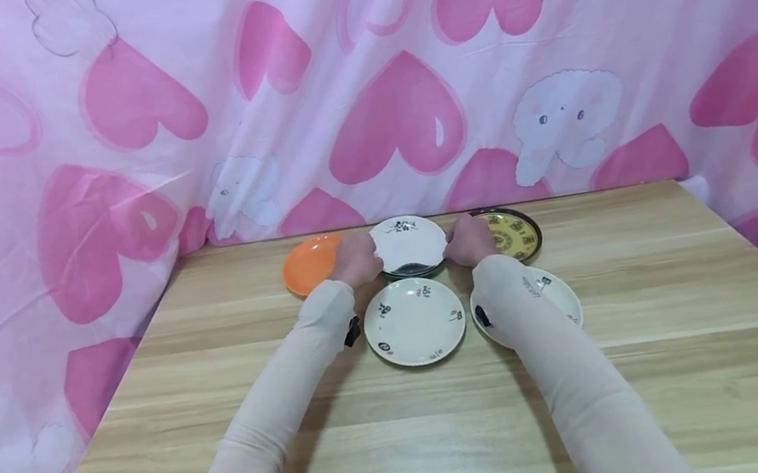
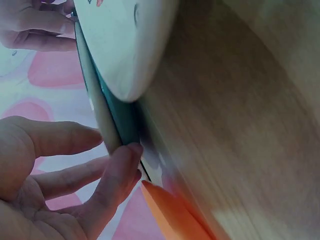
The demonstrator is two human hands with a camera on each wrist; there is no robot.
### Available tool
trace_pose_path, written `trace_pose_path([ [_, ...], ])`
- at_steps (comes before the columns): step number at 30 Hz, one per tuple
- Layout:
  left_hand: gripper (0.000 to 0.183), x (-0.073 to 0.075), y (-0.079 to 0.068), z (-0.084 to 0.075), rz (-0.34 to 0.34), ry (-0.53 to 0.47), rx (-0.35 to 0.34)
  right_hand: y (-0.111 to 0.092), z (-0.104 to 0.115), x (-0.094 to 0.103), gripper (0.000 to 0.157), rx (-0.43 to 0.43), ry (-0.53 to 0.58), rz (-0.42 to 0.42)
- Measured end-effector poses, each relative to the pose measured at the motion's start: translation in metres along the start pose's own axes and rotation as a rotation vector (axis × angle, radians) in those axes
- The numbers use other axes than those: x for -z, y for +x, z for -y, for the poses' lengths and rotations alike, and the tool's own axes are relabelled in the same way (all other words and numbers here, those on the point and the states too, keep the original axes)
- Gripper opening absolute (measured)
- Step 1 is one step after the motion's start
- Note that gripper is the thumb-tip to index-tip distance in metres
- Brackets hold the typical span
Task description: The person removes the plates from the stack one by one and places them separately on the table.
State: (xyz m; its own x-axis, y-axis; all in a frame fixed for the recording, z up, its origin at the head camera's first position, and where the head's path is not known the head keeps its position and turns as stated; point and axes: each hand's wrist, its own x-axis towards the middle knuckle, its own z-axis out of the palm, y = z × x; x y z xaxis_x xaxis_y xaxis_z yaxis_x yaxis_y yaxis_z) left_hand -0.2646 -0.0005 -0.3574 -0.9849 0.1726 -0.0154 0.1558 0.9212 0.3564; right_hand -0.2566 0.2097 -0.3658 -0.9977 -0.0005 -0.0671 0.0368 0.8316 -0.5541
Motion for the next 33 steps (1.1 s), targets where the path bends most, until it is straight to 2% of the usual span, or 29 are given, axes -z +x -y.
trace_pose_path([
  [3,0.003,-0.001,0.001,0.000,-0.022,-0.002,0.003,0.000,0.001,0.001,0.020,-0.017,0.020,0.038],
  [10,0.005,0.000,0.003,0.002,-0.057,-0.069,0.020,-0.001,0.007,0.001,0.032,-0.086,0.072,0.095],
  [16,0.038,0.003,0.007,0.005,-0.020,-0.215,0.078,-0.001,0.006,0.001,0.037,-0.100,0.077,0.112],
  [18,0.042,0.003,0.009,0.006,-0.013,-0.273,0.089,-0.001,0.006,0.001,0.037,-0.102,0.073,0.119],
  [20,0.034,0.002,0.010,0.009,-0.025,-0.312,0.105,-0.001,0.007,0.001,0.035,-0.093,0.056,0.122],
  [23,0.005,0.000,0.010,0.012,-0.049,-0.368,0.131,-0.001,0.007,0.001,0.032,-0.066,0.011,0.118],
  [26,0.032,-0.001,0.010,0.013,-0.066,-0.428,0.153,-0.002,0.008,0.001,0.030,-0.052,-0.016,0.111],
  [33,0.036,-0.003,0.008,0.016,-0.092,-0.513,0.151,-0.001,0.008,0.001,0.028,-0.055,-0.024,0.092],
])
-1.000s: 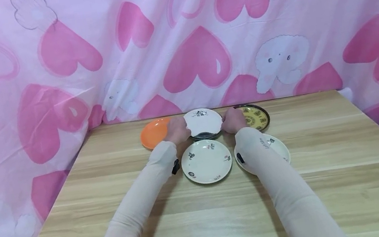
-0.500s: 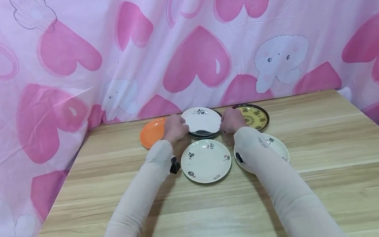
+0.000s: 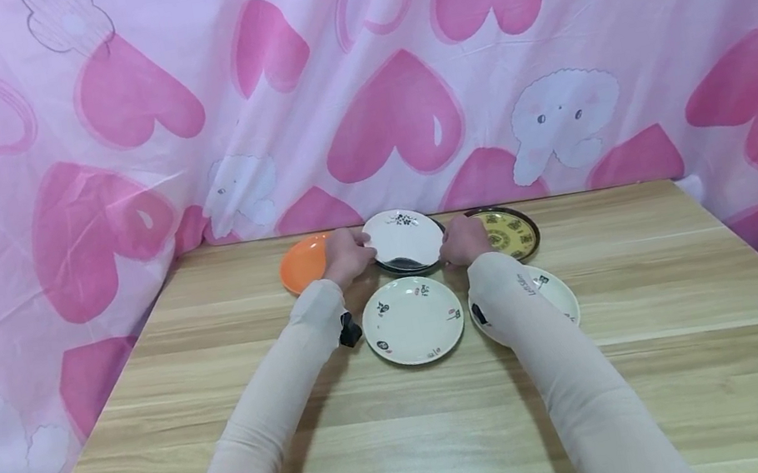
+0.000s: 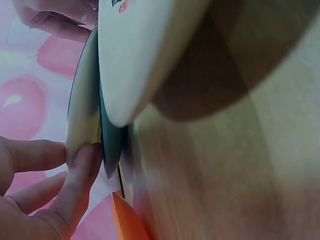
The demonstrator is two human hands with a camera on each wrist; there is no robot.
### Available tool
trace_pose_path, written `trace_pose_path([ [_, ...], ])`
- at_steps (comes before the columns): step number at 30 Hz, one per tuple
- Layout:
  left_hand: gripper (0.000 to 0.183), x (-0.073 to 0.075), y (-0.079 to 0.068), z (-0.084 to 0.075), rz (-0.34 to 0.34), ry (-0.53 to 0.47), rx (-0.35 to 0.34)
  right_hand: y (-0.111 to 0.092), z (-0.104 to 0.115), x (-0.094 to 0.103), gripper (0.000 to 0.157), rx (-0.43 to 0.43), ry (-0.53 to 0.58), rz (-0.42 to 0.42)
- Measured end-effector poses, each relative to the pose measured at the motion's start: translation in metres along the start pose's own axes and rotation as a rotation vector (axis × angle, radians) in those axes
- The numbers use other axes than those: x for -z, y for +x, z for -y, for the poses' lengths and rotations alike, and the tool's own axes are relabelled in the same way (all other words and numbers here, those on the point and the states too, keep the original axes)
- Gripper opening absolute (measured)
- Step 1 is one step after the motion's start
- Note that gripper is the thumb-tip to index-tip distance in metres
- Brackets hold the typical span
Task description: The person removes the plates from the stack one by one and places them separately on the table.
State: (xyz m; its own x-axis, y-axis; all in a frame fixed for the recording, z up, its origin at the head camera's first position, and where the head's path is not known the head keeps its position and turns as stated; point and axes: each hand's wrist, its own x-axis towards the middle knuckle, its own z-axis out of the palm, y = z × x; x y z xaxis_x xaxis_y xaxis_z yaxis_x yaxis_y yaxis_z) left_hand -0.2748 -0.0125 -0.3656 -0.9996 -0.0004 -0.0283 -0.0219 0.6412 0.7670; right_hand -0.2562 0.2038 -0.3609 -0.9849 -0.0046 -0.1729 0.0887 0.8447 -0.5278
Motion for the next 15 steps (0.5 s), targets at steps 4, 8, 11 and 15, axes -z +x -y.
trace_pose_path([
  [4,0.035,-0.0002,-0.0003,0.0020,-0.005,-0.036,-0.009,0.0001,0.0001,0.0005,0.029,-0.005,0.004,-0.002],
  [8,0.036,0.0001,-0.0009,0.0038,-0.004,-0.040,-0.014,-0.0010,0.0016,0.0016,0.032,-0.023,0.019,0.019],
  [11,0.036,0.0008,-0.0020,0.0046,0.000,-0.041,-0.016,-0.0008,0.0023,0.0018,0.030,-0.028,0.023,0.032],
  [15,0.038,0.0031,-0.0040,0.0043,0.008,-0.040,-0.031,-0.0004,0.0024,0.0021,0.023,-0.021,0.017,0.025],
])
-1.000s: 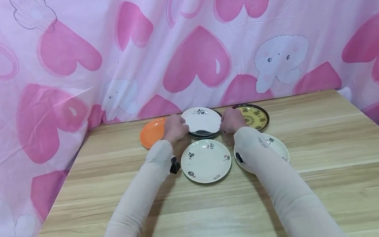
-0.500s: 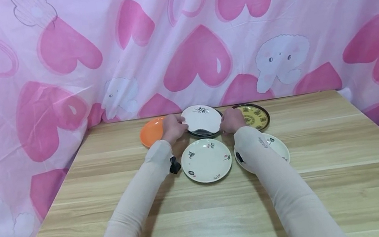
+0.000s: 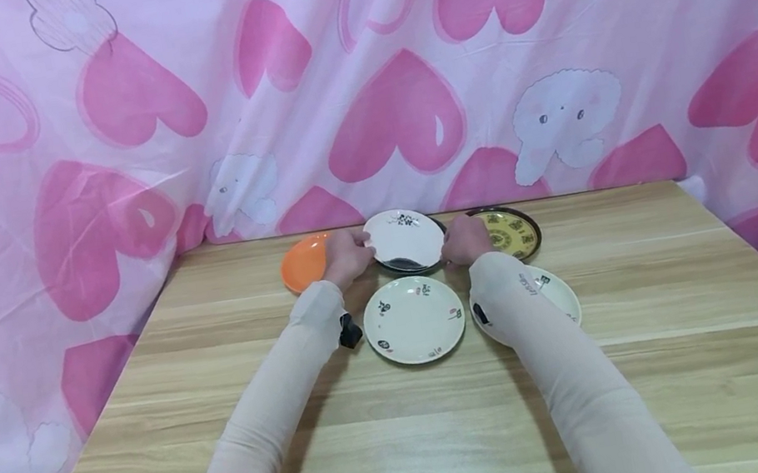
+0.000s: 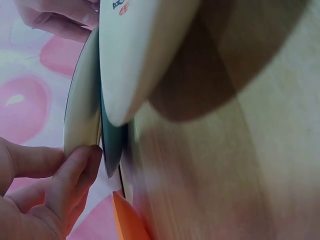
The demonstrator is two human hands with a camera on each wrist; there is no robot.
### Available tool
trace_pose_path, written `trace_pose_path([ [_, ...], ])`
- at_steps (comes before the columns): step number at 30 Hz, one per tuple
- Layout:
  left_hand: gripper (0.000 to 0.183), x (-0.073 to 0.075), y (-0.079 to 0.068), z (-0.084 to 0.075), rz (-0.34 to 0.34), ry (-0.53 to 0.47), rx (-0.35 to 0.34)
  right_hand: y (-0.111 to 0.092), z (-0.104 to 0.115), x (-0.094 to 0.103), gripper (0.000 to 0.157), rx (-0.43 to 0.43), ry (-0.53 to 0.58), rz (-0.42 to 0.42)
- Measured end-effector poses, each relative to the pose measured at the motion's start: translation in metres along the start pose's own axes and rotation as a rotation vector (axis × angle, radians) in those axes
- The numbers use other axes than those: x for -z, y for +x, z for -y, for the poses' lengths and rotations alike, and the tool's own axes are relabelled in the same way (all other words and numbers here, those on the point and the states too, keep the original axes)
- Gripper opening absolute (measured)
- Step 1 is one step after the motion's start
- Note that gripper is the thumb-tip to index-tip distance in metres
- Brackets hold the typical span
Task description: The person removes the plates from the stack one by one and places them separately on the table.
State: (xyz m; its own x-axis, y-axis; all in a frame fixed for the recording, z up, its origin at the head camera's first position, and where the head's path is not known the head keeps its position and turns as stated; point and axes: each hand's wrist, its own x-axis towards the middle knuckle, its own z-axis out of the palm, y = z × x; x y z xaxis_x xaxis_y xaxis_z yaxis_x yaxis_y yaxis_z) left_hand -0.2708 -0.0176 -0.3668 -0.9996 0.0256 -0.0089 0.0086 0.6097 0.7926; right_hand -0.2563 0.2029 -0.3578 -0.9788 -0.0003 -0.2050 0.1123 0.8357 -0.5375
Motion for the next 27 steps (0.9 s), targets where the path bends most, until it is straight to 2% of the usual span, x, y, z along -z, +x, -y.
trace_pose_path([
  [3,0.039,0.003,-0.001,0.000,-0.001,0.013,-0.007,0.000,0.000,0.000,0.021,0.005,-0.003,-0.001],
  [11,0.040,0.007,-0.003,0.003,-0.007,0.031,0.004,-0.002,0.000,0.002,0.029,0.015,-0.015,0.023],
  [16,0.040,0.011,-0.004,0.006,0.011,0.007,-0.003,-0.001,0.002,0.002,0.033,0.003,-0.018,0.034],
  [27,0.038,0.022,-0.008,0.010,0.010,-0.021,-0.003,0.001,-0.001,0.001,0.029,0.050,-0.027,0.017],
])
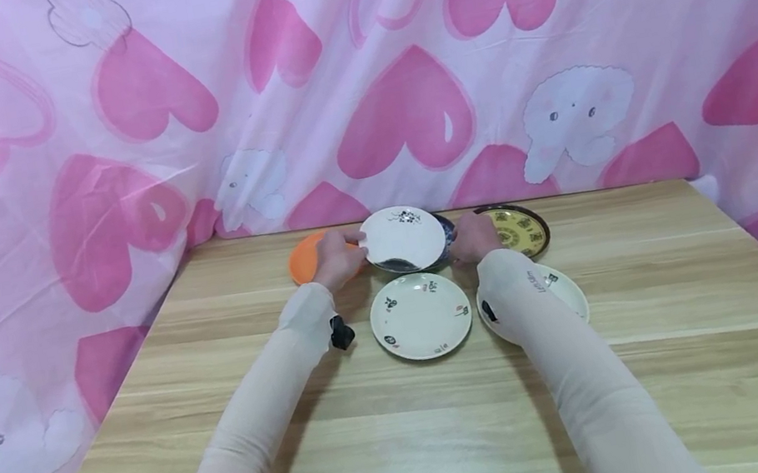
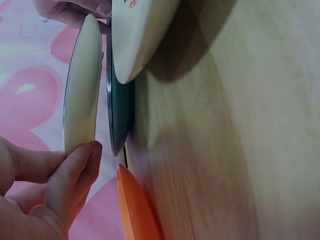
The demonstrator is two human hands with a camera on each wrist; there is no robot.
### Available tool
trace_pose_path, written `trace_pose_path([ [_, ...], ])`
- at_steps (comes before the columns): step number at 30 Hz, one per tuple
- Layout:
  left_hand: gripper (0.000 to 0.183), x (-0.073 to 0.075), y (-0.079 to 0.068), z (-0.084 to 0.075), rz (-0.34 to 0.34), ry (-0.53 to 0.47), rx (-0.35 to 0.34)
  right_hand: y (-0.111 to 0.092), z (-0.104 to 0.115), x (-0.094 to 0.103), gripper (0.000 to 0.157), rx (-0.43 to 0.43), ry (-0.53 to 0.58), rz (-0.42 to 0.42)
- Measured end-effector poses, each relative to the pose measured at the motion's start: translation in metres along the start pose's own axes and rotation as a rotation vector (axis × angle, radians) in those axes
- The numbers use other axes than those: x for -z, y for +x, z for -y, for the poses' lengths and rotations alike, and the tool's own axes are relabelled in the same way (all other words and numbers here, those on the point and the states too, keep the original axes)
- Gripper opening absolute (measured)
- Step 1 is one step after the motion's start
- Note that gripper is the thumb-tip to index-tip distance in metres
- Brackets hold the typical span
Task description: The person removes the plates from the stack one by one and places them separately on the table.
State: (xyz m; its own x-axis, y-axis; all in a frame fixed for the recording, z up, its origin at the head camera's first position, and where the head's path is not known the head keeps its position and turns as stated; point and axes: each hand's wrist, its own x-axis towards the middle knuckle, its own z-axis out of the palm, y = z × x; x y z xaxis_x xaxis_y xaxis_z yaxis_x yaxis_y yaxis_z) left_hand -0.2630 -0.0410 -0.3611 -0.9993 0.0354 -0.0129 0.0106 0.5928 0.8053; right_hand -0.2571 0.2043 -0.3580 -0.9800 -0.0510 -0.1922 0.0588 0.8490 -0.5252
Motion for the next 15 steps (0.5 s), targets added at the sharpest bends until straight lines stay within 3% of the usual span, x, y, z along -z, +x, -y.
trace_pose_path([
  [15,0.039,0.0101,-0.0050,0.0067,0.040,0.047,0.029,-0.0040,0.0002,0.0012,0.029,0.001,-0.023,-0.008],
])
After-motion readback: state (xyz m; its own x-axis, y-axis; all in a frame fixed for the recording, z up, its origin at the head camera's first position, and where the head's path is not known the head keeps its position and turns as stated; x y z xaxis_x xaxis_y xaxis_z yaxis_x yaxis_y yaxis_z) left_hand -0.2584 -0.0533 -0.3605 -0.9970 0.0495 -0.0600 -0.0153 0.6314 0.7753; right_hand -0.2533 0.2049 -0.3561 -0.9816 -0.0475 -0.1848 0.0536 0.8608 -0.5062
